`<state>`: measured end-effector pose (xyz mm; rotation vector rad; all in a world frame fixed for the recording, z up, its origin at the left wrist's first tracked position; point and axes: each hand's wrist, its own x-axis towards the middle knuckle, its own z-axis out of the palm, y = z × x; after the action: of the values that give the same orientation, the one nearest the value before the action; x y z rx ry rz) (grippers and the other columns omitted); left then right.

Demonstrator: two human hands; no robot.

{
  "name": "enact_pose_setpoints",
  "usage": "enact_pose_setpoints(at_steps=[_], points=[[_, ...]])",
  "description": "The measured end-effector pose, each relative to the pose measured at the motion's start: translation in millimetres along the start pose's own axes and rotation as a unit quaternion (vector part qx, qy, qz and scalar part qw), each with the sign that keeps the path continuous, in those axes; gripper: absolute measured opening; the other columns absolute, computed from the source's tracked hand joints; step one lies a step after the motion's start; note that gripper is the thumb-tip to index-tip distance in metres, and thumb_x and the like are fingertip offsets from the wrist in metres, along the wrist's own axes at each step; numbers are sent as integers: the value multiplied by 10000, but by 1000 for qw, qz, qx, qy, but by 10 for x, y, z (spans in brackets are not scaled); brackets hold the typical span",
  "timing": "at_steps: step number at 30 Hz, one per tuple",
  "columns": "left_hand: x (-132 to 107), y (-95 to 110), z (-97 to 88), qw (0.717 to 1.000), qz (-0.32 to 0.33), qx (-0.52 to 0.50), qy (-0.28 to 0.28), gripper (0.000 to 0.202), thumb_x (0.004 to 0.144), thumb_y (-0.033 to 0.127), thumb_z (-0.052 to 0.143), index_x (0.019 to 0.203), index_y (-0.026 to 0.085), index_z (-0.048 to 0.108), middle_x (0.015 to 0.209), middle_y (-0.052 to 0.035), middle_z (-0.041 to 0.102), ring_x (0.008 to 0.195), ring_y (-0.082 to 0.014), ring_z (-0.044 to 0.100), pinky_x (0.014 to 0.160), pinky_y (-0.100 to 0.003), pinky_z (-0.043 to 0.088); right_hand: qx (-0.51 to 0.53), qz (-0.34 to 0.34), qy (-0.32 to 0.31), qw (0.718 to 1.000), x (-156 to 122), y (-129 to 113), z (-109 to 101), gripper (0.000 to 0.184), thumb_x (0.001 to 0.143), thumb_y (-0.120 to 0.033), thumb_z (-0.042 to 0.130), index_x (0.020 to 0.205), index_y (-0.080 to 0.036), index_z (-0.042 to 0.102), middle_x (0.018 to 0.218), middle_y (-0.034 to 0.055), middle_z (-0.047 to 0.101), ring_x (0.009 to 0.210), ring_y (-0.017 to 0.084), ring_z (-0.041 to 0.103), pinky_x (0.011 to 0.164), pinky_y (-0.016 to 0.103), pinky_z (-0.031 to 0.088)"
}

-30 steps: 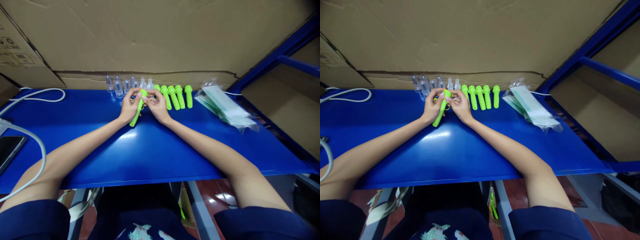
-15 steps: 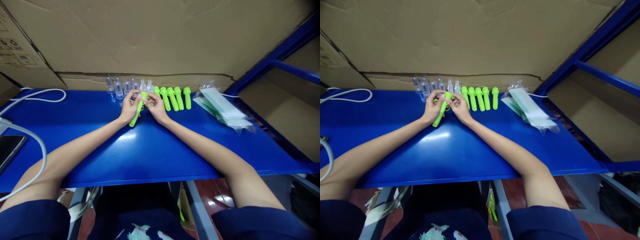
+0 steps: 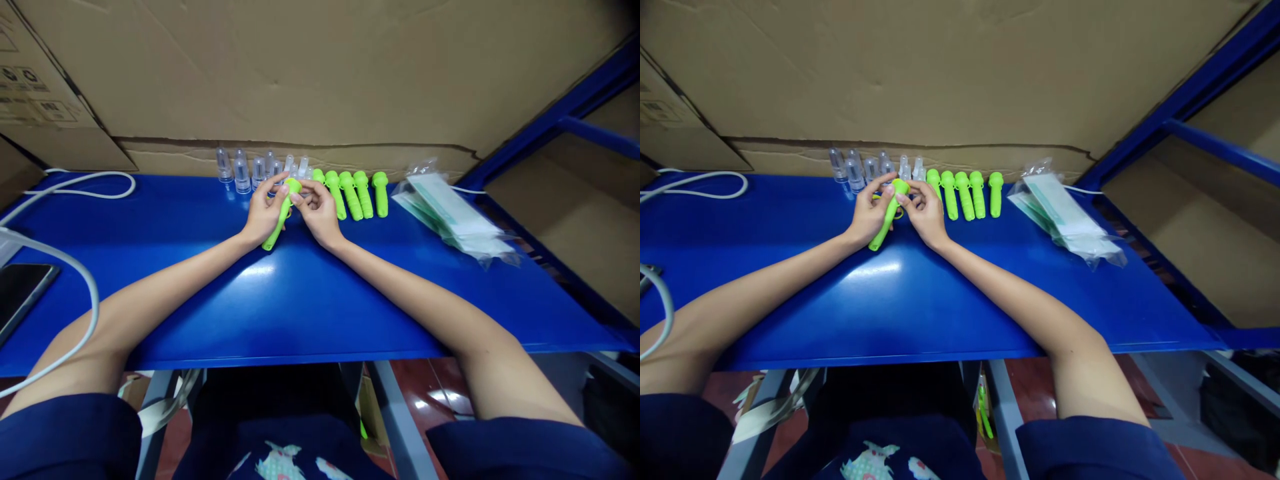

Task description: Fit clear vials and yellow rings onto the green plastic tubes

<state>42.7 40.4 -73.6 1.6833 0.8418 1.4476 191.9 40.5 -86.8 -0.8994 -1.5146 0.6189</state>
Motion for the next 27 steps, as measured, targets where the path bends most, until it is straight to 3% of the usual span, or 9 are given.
enact_pose_setpoints(at_steps=[4, 17, 20, 27], points=[[-6, 14, -4, 1000, -8, 12, 0, 613, 898, 718, 546, 1274, 241, 635, 1090, -103, 679, 681, -153, 698, 531, -259, 581, -13, -2, 16, 1000, -10, -66, -6, 593, 784, -737, 692, 1086, -231, 625, 963, 42, 659, 657, 123, 560, 659, 306, 545], [-17, 22, -12, 1000, 4, 11, 4, 511, 929, 677, 534, 1205, 252, 603, 958, -55, 699, 662, -148, 696, 497, -231, 566, -79, -44, 36, 995, -44, -116, 15, 507, 854, -709, 636, 1048, -240, 630, 961, 48, 627, 638, 130, 544, 642, 324, 548], [-18, 14, -25, 1000, 8, 19, 6, 510, 944, 676, 508, 1236, 262, 571, 967, -51, 700, 694, -156, 712, 534, -249, 587, -90, -52, 34, 994, -61, -145, 22, 508, 885, -708, 594, 1089, -243, 628, 997, 56, 629, 668, 138, 566, 673, 335, 562], [-8, -27, -37, 999, 3, 9, 36, 538, 928, 703, 517, 1240, 265, 527, 961, -47, 712, 679, -136, 711, 466, -207, 548, -106, -59, -4, 993, -96, -176, 18, 473, 948, -638, 551, 1186, -236, 629, 1092, 91, 632, 830, 200, 640, 811, 416, 606]])
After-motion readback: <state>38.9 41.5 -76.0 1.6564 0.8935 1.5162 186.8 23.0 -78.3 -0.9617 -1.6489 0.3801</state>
